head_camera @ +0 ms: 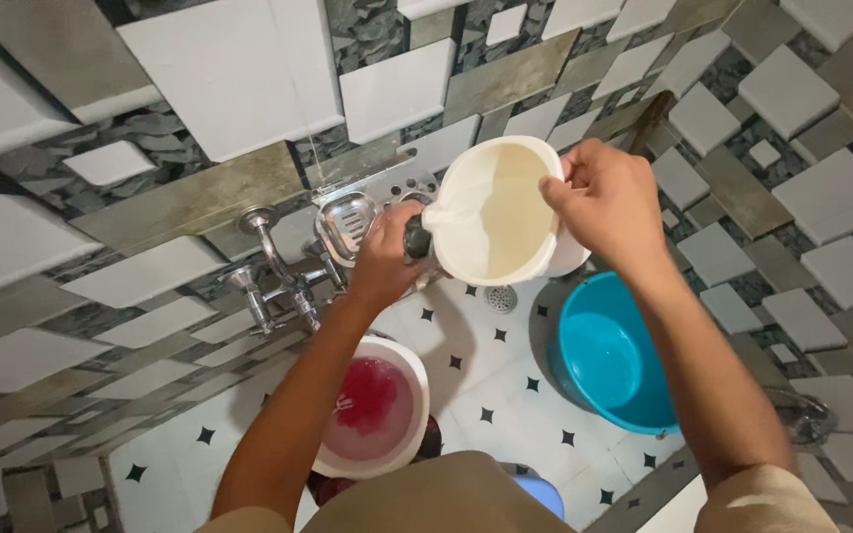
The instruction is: The person fills a white jug with water from a tap and pours it into a pink bucket. They then use a pink loofah to scrub a metal cup and the wall tiles around the tap area. The person repeatedly rinses the loofah under running water and wrings it out.
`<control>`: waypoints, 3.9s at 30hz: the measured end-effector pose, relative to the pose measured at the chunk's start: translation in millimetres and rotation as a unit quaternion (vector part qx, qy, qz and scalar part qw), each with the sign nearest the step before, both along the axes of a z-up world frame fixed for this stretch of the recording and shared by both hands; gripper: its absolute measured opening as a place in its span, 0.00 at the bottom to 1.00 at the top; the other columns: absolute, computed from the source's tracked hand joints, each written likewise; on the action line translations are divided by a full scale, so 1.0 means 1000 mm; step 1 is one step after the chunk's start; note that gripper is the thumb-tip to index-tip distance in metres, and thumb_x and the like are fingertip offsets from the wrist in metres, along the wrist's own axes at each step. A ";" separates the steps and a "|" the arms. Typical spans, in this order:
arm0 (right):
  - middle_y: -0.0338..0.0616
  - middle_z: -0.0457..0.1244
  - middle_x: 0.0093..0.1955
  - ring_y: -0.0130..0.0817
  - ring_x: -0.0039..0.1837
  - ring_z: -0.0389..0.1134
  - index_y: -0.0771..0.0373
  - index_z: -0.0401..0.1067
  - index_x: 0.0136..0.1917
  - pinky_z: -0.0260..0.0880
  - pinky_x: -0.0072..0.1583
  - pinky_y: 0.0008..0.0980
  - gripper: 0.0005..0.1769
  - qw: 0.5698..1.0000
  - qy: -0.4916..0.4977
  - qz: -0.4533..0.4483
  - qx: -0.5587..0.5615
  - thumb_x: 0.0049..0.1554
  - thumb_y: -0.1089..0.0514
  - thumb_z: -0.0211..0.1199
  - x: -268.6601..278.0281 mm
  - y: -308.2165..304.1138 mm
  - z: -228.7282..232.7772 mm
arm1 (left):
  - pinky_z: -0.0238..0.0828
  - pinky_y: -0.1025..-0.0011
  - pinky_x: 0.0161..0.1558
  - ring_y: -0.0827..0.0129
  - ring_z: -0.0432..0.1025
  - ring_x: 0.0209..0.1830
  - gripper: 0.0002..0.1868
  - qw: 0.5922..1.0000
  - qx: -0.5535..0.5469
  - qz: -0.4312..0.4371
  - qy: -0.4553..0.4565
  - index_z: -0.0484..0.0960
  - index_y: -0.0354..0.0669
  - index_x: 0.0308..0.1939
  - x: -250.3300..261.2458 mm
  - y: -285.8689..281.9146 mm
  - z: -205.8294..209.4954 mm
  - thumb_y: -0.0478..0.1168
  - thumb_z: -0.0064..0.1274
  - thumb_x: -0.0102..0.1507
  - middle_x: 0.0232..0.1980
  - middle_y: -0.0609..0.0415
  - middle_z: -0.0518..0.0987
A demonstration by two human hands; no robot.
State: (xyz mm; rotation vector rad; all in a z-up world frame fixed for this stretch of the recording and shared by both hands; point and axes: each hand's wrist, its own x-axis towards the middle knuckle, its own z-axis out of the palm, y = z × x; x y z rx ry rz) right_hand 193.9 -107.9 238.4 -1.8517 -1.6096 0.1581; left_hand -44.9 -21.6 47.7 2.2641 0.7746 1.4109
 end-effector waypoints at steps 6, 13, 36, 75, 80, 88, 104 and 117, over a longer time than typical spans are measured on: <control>0.38 0.67 0.34 0.22 0.34 0.66 0.66 0.72 0.43 0.64 0.36 0.25 0.07 0.975 0.221 0.006 -0.014 0.55 0.61 0.68 0.028 0.013 -0.031 | 0.74 0.62 0.57 0.52 0.77 0.57 0.43 0.974 -0.217 -0.006 -0.069 0.62 0.39 0.68 -0.003 0.000 -0.018 0.35 0.69 0.53 0.58 0.42 0.77; 0.34 0.60 0.30 0.20 0.29 0.56 0.65 0.69 0.39 0.52 0.32 0.25 0.07 0.920 0.390 0.008 -0.032 0.55 0.63 0.67 0.052 0.009 -0.068 | 0.75 0.68 0.53 0.64 0.77 0.53 0.43 0.907 -0.395 0.018 -0.147 0.62 0.42 0.68 -0.007 0.014 -0.023 0.36 0.67 0.52 0.56 0.47 0.78; 0.38 0.66 0.33 0.19 0.32 0.63 0.66 0.70 0.41 0.58 0.33 0.21 0.06 0.951 0.305 -0.023 -0.043 0.54 0.64 0.67 0.068 -0.006 -0.044 | 0.64 0.52 0.54 0.48 0.70 0.52 0.39 0.984 0.061 0.110 0.125 0.72 0.36 0.59 0.037 0.037 -0.016 0.40 0.69 0.46 0.53 0.44 0.78; 0.35 0.62 0.30 0.19 0.29 0.57 0.64 0.69 0.39 0.52 0.30 0.23 0.08 0.928 0.367 -0.043 -0.050 0.54 0.63 0.68 0.086 0.002 -0.087 | 0.54 0.48 0.69 0.48 0.64 0.68 0.41 0.969 -0.120 0.057 0.208 0.72 0.39 0.62 0.034 0.108 -0.076 0.45 0.74 0.48 0.62 0.44 0.73; 0.34 0.60 0.30 0.18 0.29 0.57 0.63 0.68 0.39 0.53 0.30 0.24 0.08 0.923 0.380 -0.046 -0.037 0.54 0.64 0.67 0.082 0.008 -0.091 | 0.52 0.43 0.69 0.47 0.62 0.69 0.38 0.976 -0.037 0.054 0.210 0.77 0.35 0.56 0.031 0.106 -0.094 0.45 0.75 0.47 0.63 0.43 0.72; 0.31 0.59 0.30 0.18 0.31 0.57 0.63 0.69 0.38 0.55 0.34 0.22 0.06 0.901 0.432 -0.023 -0.021 0.54 0.66 0.66 0.085 0.010 -0.120 | 0.70 0.54 0.58 0.51 0.72 0.59 0.23 0.981 -0.184 0.049 0.046 0.80 0.36 0.57 0.041 0.077 -0.071 0.44 0.60 0.61 0.60 0.44 0.76; 0.32 0.61 0.34 0.19 0.36 0.60 0.62 0.67 0.42 0.61 0.38 0.24 0.12 0.922 0.366 0.029 -0.124 0.57 0.56 0.70 0.003 -0.062 -0.221 | 0.75 0.67 0.39 0.68 0.76 0.36 0.13 0.745 -0.628 -0.128 -0.184 0.75 0.39 0.53 -0.030 0.000 -0.092 0.44 0.51 0.70 0.42 0.52 0.80; 0.35 0.63 0.38 0.23 0.39 0.62 0.60 0.66 0.45 0.63 0.41 0.26 0.15 0.830 0.505 -0.167 -0.167 0.56 0.53 0.71 -0.145 -0.175 -0.342 | 0.72 0.73 0.50 0.68 0.76 0.46 0.17 0.800 -0.568 -0.183 0.061 0.76 0.34 0.56 -0.133 -0.081 -0.185 0.38 0.55 0.65 0.48 0.51 0.81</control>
